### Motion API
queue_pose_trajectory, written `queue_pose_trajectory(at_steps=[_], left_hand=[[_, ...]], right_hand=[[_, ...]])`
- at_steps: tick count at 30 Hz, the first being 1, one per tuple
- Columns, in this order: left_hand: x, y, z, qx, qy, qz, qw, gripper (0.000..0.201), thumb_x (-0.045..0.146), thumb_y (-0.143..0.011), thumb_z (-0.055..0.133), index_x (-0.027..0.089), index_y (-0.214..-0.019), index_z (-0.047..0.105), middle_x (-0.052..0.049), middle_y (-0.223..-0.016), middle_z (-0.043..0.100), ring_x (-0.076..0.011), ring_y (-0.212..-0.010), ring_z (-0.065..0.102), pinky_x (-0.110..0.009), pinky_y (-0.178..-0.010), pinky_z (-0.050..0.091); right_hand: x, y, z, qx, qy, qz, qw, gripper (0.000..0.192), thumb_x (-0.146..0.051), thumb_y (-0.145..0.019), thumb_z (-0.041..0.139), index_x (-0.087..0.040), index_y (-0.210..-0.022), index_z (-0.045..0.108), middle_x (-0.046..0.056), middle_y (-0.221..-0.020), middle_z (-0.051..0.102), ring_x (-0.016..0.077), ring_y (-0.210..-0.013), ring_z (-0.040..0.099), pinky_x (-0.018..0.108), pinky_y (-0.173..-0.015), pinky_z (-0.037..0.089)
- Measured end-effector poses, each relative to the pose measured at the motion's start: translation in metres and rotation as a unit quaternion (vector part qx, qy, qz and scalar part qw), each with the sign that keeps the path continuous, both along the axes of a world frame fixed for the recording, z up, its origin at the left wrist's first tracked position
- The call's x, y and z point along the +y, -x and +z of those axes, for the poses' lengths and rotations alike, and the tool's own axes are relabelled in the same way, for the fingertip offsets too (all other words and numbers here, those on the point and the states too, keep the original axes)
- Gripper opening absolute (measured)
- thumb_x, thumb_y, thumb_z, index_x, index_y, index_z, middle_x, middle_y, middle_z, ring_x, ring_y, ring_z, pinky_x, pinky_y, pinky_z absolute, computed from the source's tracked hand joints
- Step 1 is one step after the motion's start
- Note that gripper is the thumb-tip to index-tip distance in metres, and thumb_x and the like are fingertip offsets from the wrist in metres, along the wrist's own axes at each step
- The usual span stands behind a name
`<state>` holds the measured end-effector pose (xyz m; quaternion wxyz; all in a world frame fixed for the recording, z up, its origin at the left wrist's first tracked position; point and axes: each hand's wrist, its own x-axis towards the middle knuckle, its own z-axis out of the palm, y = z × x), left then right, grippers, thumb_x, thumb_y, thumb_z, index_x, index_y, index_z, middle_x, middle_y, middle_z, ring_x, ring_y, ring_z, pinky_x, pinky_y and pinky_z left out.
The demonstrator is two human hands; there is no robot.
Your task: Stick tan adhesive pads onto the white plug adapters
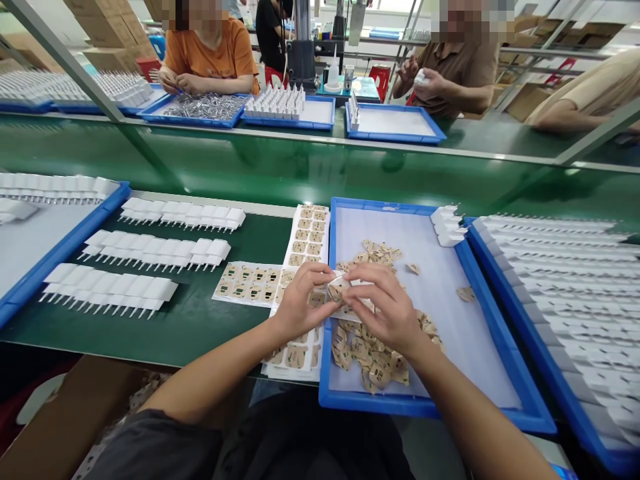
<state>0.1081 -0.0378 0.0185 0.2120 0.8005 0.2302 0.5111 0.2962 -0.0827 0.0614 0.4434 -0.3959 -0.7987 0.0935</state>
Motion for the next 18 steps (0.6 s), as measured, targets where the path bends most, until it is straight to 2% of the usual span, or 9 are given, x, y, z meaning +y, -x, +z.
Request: queue_pose_trajectory(at_steps=[1, 3, 4, 6, 9, 11, 12, 15, 18], left_hand=[[0.0, 0.001, -0.001, -0.012, 0.034, -0.001, 0.999, 0.043, 0.017, -0.076, 0.072, 0.018, -0.113, 0.05, -0.009, -0.109, 0.055, -0.0158, -0.103, 0.057, -0.027, -0.079, 0.055], [0.001, 0.002, -0.002, -0.038, 0.09, -0.006, 0.995, 0.043, 0.016, -0.075, 0.073, 0.02, -0.112, 0.05, -0.008, -0.112, 0.052, -0.0147, -0.106, 0.056, -0.024, -0.077, 0.056], [0.002, 0.003, -0.003, -0.047, 0.112, -0.006, 0.993, 0.044, 0.016, -0.075, 0.074, 0.02, -0.111, 0.05, -0.008, -0.114, 0.051, -0.0144, -0.107, 0.056, -0.024, -0.079, 0.057], [0.004, 0.004, -0.005, -0.059, 0.132, -0.005, 0.989, 0.045, 0.016, -0.074, 0.075, 0.021, -0.111, 0.05, -0.007, -0.116, 0.05, -0.0147, -0.11, 0.056, -0.026, -0.083, 0.058], [0.007, 0.007, -0.001, -0.068, 0.139, -0.002, 0.988, 0.044, 0.016, -0.074, 0.075, 0.02, -0.111, 0.051, -0.007, -0.116, 0.051, -0.0157, -0.111, 0.056, -0.026, -0.083, 0.058], [0.01, 0.01, 0.009, -0.069, 0.141, 0.005, 0.988, 0.043, 0.019, -0.076, 0.074, 0.02, -0.113, 0.052, -0.008, -0.116, 0.051, -0.0156, -0.111, 0.055, -0.025, -0.082, 0.058], [0.011, 0.014, 0.015, -0.063, 0.147, 0.01, 0.987, 0.042, 0.021, -0.077, 0.073, 0.019, -0.114, 0.052, -0.008, -0.116, 0.052, -0.0151, -0.11, 0.056, -0.023, -0.081, 0.058], [0.011, 0.035, 0.037, 0.006, 0.162, 0.054, 0.985, 0.038, 0.027, -0.082, 0.068, 0.018, -0.116, 0.054, -0.008, -0.115, 0.056, -0.0134, -0.105, 0.058, -0.022, -0.084, 0.055], [0.003, 0.077, 0.046, 0.111, 0.141, 0.169, 0.969, 0.035, 0.035, -0.085, 0.066, 0.018, -0.115, 0.058, -0.006, -0.112, 0.06, -0.0145, -0.104, 0.058, -0.026, -0.092, 0.049]], right_hand=[[0.001, -0.003, 0.004, -0.005, 0.005, 0.041, 0.999, 0.015, -0.014, -0.074, 0.065, -0.018, -0.089, 0.064, -0.003, -0.11, 0.062, -0.0007, -0.114, 0.055, 0.016, -0.107, 0.046], [0.004, -0.013, 0.011, 0.015, 0.085, 0.088, 0.992, 0.009, -0.019, -0.079, 0.06, -0.016, -0.087, 0.063, -0.002, -0.1, 0.064, -0.003, -0.104, 0.058, 0.012, -0.099, 0.049], [0.007, -0.021, 0.013, 0.027, 0.138, 0.063, 0.988, 0.012, -0.023, -0.082, 0.057, -0.016, -0.089, 0.063, -0.002, -0.097, 0.064, -0.0041, -0.098, 0.059, 0.01, -0.093, 0.05], [0.015, -0.039, 0.012, 0.006, 0.244, -0.057, 0.968, 0.023, -0.035, -0.085, 0.053, -0.018, -0.096, 0.065, -0.002, -0.096, 0.065, -0.004, -0.091, 0.06, 0.008, -0.085, 0.049], [0.026, -0.061, 0.001, -0.177, 0.371, -0.193, 0.891, 0.033, -0.046, -0.086, 0.049, -0.022, -0.097, 0.069, -0.001, -0.107, 0.064, 0.0018, -0.096, 0.058, 0.014, -0.084, 0.044], [0.03, -0.066, -0.009, -0.269, 0.376, -0.229, 0.856, 0.038, -0.048, -0.087, 0.043, -0.023, -0.093, 0.071, -0.003, -0.122, 0.058, 0.0071, -0.108, 0.056, 0.018, -0.088, 0.042], [0.031, -0.065, -0.012, -0.28, 0.357, -0.252, 0.855, 0.039, -0.049, -0.088, 0.04, -0.024, -0.094, 0.07, -0.005, -0.128, 0.055, 0.0088, -0.113, 0.055, 0.019, -0.089, 0.041], [0.031, -0.057, -0.014, -0.247, 0.297, -0.299, 0.872, 0.037, -0.052, -0.088, 0.039, -0.028, -0.099, 0.065, -0.011, -0.127, 0.054, 0.008, -0.119, 0.052, 0.019, -0.092, 0.04], [0.028, -0.048, -0.008, -0.218, 0.305, -0.292, 0.88, 0.03, -0.051, -0.087, 0.045, -0.03, -0.099, 0.063, -0.014, -0.121, 0.057, 0.0051, -0.113, 0.055, 0.016, -0.087, 0.038]])
